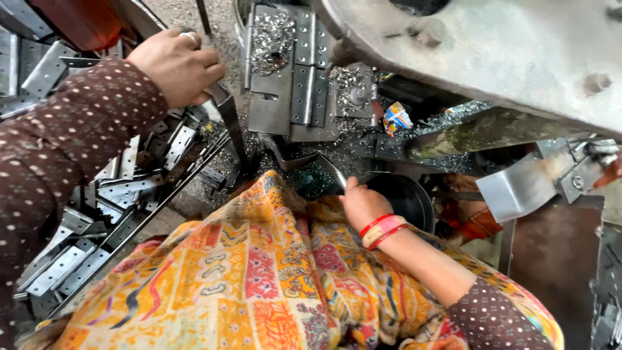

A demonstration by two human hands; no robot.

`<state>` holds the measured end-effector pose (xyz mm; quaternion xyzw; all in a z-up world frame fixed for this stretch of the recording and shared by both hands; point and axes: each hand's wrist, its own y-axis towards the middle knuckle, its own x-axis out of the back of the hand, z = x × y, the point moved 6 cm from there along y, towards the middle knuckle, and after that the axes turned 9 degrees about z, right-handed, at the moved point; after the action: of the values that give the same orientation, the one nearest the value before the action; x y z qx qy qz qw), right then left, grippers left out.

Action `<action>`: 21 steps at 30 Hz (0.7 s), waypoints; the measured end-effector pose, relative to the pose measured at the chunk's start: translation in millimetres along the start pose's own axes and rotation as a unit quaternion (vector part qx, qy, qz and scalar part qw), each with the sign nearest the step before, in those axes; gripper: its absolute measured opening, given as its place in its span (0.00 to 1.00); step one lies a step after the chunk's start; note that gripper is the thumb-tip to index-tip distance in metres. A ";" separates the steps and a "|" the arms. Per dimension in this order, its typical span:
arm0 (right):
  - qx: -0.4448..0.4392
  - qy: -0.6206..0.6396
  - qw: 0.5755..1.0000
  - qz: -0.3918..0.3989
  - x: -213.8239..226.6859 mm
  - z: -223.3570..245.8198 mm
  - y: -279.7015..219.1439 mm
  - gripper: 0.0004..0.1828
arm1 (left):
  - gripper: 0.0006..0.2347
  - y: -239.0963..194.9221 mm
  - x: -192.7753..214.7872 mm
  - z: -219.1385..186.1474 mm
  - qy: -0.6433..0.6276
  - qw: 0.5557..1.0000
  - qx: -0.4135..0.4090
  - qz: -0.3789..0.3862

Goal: The person picks up metal brackets from a bin and places them one by one into a punch press machine to process them, then tosses the finished brackets into a container.

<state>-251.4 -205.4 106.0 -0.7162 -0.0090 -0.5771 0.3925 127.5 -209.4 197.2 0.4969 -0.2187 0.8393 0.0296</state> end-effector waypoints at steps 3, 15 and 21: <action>-0.019 0.013 1.000 0.017 -10.0 0.4 5.0 0.18 | 0.22 -2.7 0.1 6.4 0.003 1.000 -0.006 -0.001; -0.095 0.165 0.982 -0.012 10.5 17.3 5.1 0.16 | 0.24 57.3 -20.3 -21.0 -0.106 0.992 0.035 0.056; -0.050 0.143 0.986 -0.076 -7.6 5.3 28.5 0.18 | 0.26 74.7 10.6 -38.2 -0.096 0.991 0.022 0.089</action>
<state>-236.3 -218.8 83.8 -0.6420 0.0217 -0.7015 0.3088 70.8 -263.4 165.3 0.5540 -0.2450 0.7919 -0.0770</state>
